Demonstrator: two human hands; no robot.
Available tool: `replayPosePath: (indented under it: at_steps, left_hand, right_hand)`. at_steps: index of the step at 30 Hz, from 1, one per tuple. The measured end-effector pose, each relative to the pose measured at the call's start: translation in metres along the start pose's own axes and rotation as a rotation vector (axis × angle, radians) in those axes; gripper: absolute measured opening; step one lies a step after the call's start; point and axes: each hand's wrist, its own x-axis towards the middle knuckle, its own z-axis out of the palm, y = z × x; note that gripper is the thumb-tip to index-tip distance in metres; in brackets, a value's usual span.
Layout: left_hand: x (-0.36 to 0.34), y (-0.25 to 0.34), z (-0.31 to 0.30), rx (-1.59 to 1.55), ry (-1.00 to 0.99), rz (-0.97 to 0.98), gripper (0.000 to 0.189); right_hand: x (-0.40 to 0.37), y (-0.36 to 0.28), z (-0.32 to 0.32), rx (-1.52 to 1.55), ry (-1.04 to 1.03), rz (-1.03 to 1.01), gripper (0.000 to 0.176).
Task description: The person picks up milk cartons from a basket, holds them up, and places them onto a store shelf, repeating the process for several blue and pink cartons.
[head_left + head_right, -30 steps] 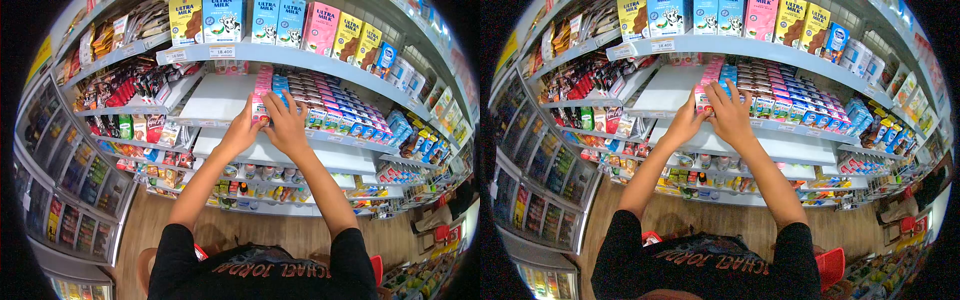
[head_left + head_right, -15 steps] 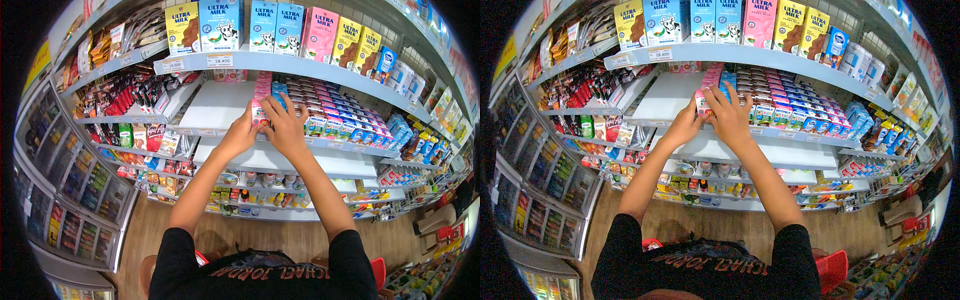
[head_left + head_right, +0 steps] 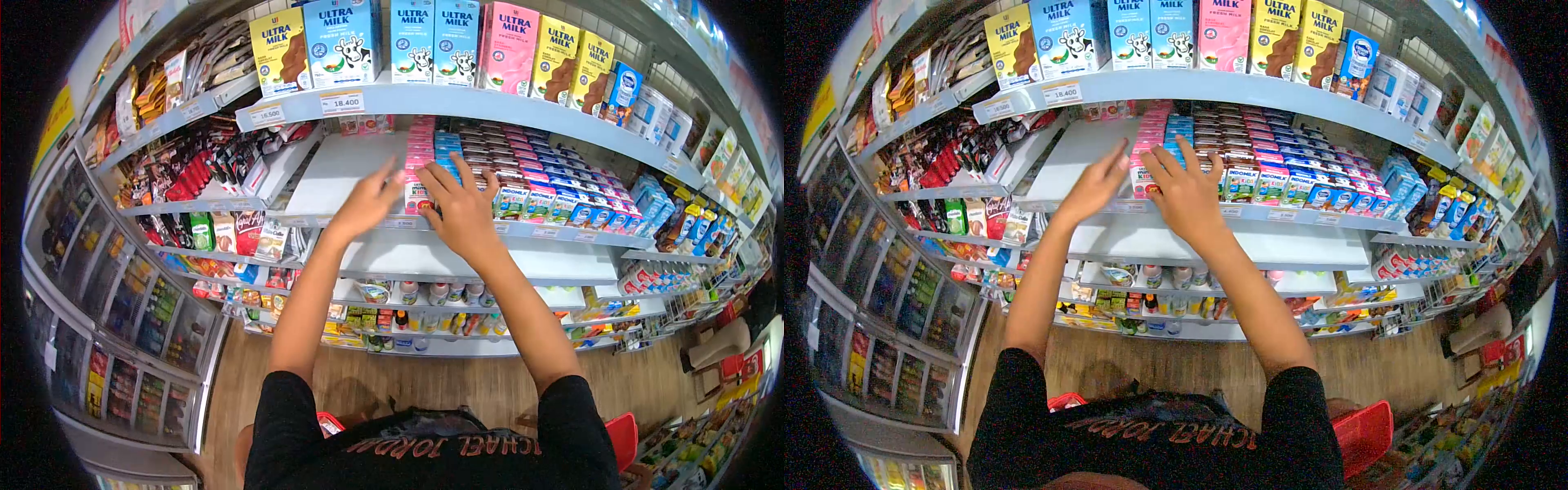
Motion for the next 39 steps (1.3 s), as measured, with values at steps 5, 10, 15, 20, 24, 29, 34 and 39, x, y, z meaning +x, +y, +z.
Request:
replayPosePath:
  at_steps: [5, 10, 15, 20, 24, 29, 34, 39]
  left_hand:
    - [0.047, -0.001, 0.017, -0.524, 0.187, -0.372, 0.078]
    - [0.058, 0.01, 0.037, -1.058, -0.122, -0.541, 0.077]
    - [0.055, 0.007, 0.041, -1.163, -0.116, -0.454, 0.078]
    - [0.043, -0.015, 0.03, -1.07, -0.08, -0.361, 0.081]
    - [0.025, 0.009, 0.014, -0.881, -0.326, -0.334, 0.085]
    - [0.026, -0.013, 0.026, -0.54, -0.28, -0.338, 0.084]
    - [0.018, 0.018, 0.011, -0.567, -0.319, -0.338, 0.085]
    - [-0.042, 0.037, 0.02, -0.509, 0.491, 0.03, 0.053]
  right_hand:
    - [-0.002, 0.0, 0.002, 0.003, -0.015, 0.008, 0.058]
    - [-0.003, 0.003, 0.001, 0.0, 0.005, -0.012, 0.059]
    - [-0.011, 0.009, -0.008, 0.018, 0.025, 0.023, 0.063]
    - [-0.021, 0.026, -0.015, -0.011, 0.062, 0.04, 0.062]
    - [-0.024, 0.033, -0.022, -0.016, 0.082, 0.016, 0.054]
    - [-0.016, 0.04, -0.018, 0.023, 0.085, -0.002, 0.047]
    - [-0.012, 0.03, -0.033, 0.05, 0.206, -0.016, 0.033]
    - [-0.131, 0.027, -0.017, 0.287, 0.024, -0.065, 0.036]
